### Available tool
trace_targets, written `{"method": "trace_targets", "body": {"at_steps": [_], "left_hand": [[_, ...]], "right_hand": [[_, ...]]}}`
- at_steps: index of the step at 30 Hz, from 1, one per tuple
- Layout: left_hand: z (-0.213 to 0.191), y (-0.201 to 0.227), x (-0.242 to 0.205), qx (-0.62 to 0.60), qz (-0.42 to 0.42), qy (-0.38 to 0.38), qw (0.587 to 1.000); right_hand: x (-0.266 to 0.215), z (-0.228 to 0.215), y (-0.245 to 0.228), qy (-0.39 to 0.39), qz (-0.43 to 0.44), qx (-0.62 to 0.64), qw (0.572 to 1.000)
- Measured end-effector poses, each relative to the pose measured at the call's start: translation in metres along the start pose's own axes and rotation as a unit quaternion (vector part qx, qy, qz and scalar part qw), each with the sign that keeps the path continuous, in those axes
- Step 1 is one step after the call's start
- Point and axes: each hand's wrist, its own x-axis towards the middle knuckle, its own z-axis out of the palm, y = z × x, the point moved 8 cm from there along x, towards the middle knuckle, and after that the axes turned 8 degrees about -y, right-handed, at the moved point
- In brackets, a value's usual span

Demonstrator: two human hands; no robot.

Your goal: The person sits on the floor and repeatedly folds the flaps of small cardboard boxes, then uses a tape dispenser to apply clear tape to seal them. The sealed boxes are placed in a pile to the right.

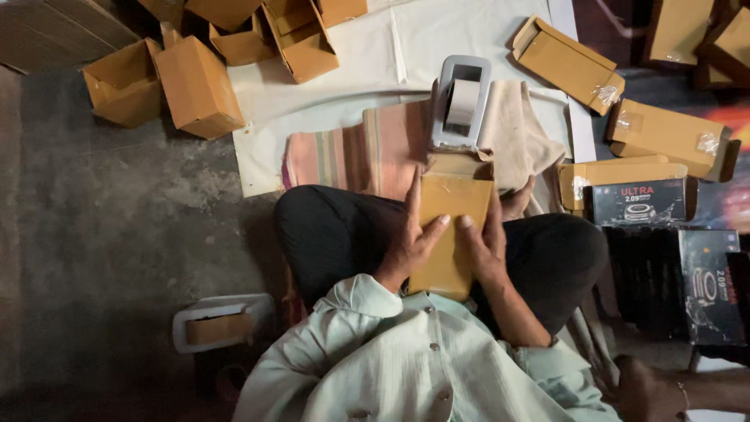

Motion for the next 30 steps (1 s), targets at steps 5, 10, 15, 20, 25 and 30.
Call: {"method": "trace_targets", "body": {"at_steps": [5, 10, 15, 20, 25, 30], "left_hand": [[-0.003, 0.024, 0.004, 0.112, 0.066, -0.019, 0.991], [-0.004, 0.009, 0.000, 0.186, 0.052, 0.021, 0.981], [-0.012, -0.008, 0.002, 0.091, 0.034, 0.093, 0.991], [-0.018, -0.014, 0.007, -0.017, -0.027, 0.095, 0.995], [-0.023, 0.011, 0.011, 0.153, 0.058, 0.063, 0.984], [-0.026, 0.011, 0.006, 0.144, 0.082, 0.053, 0.985]], "right_hand": [[0.005, 0.015, -0.001, -0.023, -0.013, 0.139, 0.990], [0.007, 0.003, 0.018, 0.015, -0.041, 0.114, 0.993], [0.021, -0.001, 0.049, 0.027, -0.006, 0.229, 0.973], [0.029, 0.002, 0.053, 0.046, 0.006, 0.185, 0.982], [0.018, 0.008, 0.025, 0.075, -0.028, 0.099, 0.992], [0.021, 0.011, 0.013, 0.067, -0.032, 0.011, 0.997]]}}
